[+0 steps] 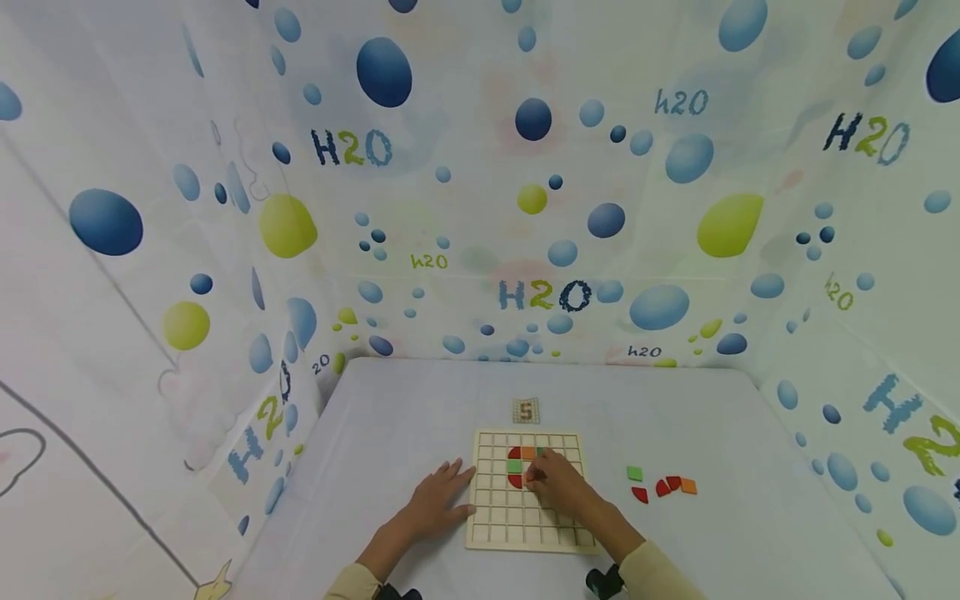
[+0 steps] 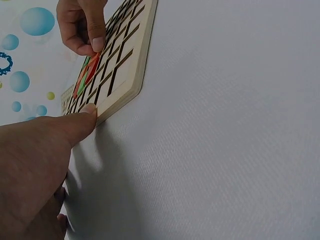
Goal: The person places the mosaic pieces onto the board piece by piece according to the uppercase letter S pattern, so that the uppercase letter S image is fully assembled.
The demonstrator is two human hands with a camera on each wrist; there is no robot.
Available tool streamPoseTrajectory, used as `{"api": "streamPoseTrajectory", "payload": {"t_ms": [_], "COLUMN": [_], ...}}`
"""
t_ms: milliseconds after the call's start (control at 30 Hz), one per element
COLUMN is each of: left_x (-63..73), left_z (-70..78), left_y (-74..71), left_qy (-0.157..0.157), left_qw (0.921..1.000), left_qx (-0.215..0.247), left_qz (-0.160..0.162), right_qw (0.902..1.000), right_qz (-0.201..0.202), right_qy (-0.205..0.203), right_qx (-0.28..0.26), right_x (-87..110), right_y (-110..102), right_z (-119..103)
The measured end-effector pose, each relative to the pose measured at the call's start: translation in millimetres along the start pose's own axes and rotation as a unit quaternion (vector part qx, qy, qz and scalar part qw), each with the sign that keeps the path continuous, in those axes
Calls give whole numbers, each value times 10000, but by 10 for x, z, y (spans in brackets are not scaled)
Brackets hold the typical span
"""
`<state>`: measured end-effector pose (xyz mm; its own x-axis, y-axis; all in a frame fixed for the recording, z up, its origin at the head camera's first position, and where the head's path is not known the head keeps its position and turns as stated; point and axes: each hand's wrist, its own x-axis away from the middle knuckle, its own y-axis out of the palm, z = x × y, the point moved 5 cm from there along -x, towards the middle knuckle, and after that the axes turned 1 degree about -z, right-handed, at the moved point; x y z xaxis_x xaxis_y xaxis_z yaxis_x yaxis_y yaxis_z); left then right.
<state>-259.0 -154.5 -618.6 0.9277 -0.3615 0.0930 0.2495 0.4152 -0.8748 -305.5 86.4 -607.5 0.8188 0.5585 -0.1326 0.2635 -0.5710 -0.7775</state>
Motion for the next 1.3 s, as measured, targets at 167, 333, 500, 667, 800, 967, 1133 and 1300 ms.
{"api": "streamPoseTrajectory", "payload": {"t_ms": [167,333,500,667,800,967,1133,1300], "left_x": [-5,-4,-4,-2,-1,-21,-23,-27], "left_z": [-14,-15,-8,-1,4,-5,-12,-13], "left_y": [24,30,13,12,9,23,29,21], "left_qy": [-33,-10,28,27,12,15,-7,22], "left_qw": [10000,10000,10000,10000,10000,10000,10000,10000], "left_qx": [-25,-2,12,-5,15,-7,-26,-17], "left_qz": [-23,-5,24,8,-2,9,20,67], "right_qw": [9997,9986,9970,9965,9960,9963,9989,9947], "right_qz": [27,121,160,205,301,312,295,643], "right_qy": [-131,-240,-353,-467,-578,-536,134,718], "right_qx": [199,463,671,665,611,597,334,357], "right_x": [26,41,64,86,113,160,230,348], "right_y": [16,-14,-12,-12,-11,-37,-180,-449], "right_z": [30,-25,-55,-54,-59,-36,58,247]}}
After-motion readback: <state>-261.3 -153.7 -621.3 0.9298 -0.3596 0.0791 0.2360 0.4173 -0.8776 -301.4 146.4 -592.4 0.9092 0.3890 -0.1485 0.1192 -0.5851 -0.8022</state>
